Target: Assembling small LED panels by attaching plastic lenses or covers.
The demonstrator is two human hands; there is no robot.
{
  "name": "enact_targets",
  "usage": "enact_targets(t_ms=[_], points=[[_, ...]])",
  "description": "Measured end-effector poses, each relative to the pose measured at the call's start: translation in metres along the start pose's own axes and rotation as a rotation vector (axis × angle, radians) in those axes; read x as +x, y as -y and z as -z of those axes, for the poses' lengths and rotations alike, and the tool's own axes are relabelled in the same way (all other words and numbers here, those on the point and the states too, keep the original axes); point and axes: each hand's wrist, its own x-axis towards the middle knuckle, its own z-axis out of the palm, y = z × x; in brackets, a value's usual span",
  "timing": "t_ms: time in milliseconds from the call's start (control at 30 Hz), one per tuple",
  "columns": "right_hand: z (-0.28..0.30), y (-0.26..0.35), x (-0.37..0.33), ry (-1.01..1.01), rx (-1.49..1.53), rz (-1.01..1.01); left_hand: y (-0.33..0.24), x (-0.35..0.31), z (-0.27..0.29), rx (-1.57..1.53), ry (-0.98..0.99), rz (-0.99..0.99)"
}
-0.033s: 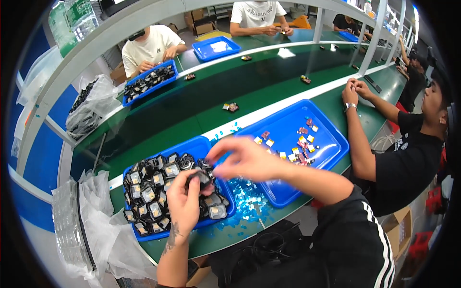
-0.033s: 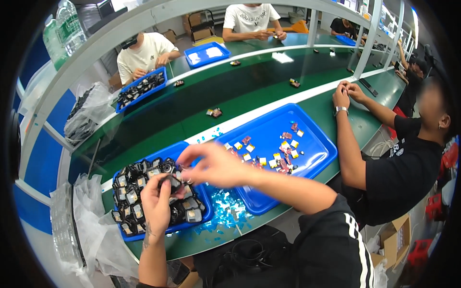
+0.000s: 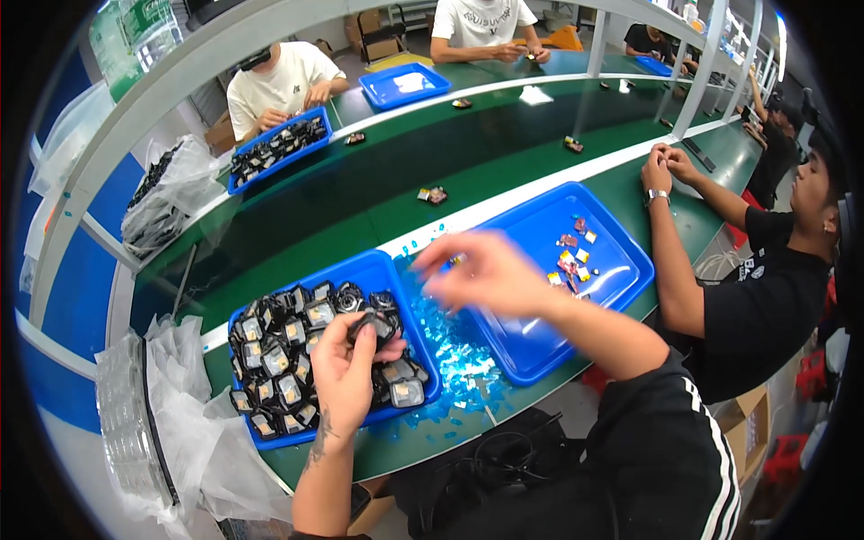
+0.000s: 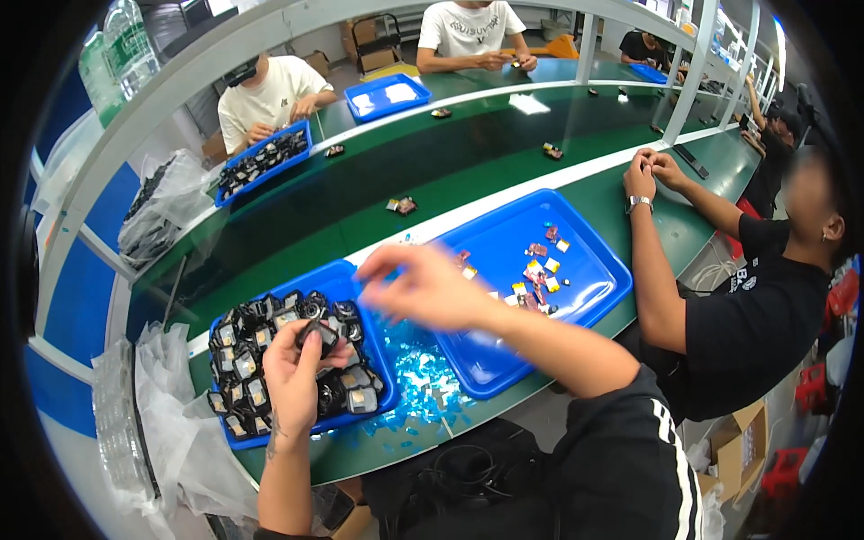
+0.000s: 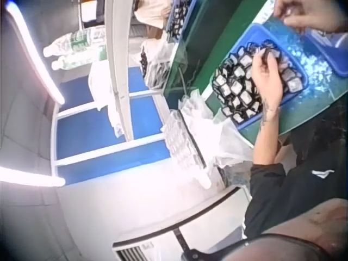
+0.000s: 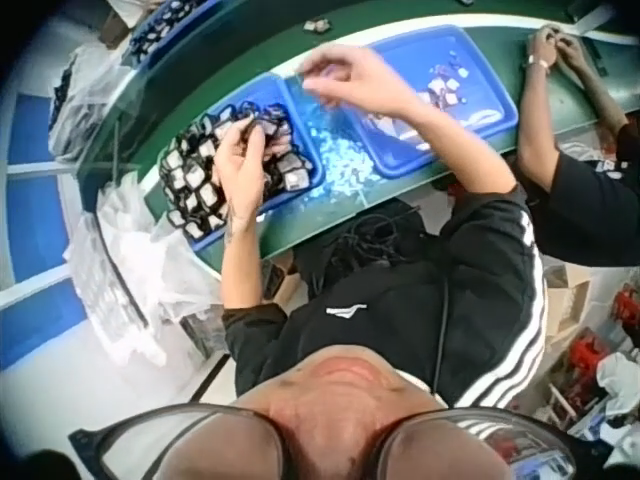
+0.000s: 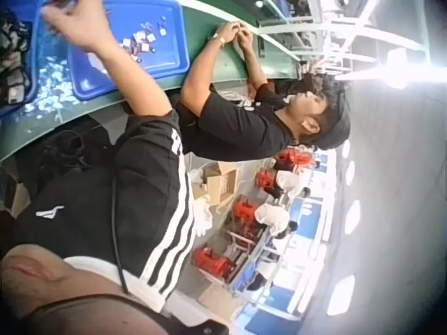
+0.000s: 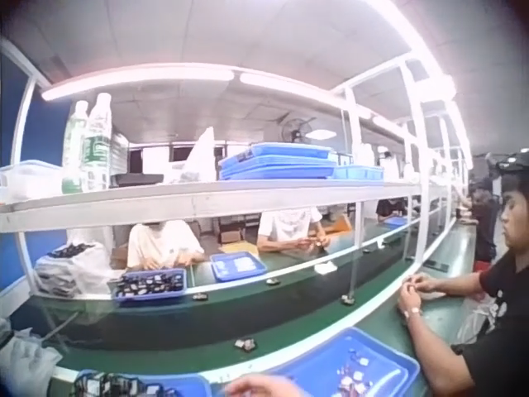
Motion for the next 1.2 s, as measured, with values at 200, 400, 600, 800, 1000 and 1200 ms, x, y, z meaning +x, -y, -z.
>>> enact_targets(t_ms=[200, 400, 600, 800, 1000, 1200], points=[[0.112, -0.024, -0.040, -0.290, -1.016, -0.138, 0.008, 0.019, -0.011, -0.173, -0.015, 0.069], [0.105, -0.048, -0.062, -0.031, -0.954, -0.165, 0.021, 0.016, -0.015, -0.170, 0.036, 0.190], [0.092, -0.051, -0.064, -0.077, -0.886, -0.189, 0.028, 0.008, -0.010, -0.377, 0.061, 0.321], [0.065, -0.035, -0.069, -0.240, -0.503, -0.143, 0.025, 0.002, -0.015, -0.420, 0.018, 0.267], [0.010, 0.006, -0.063, -0.120, -0.527, 0.150, 0.021, -0.003, -0.023, 0.233, 0.253, -0.031], [-0.020, -0.001, -0.051, -0.023, -0.280, 0.081, 0.020, -0.005, -0.022, 0.265, 0.318, -0.188]])
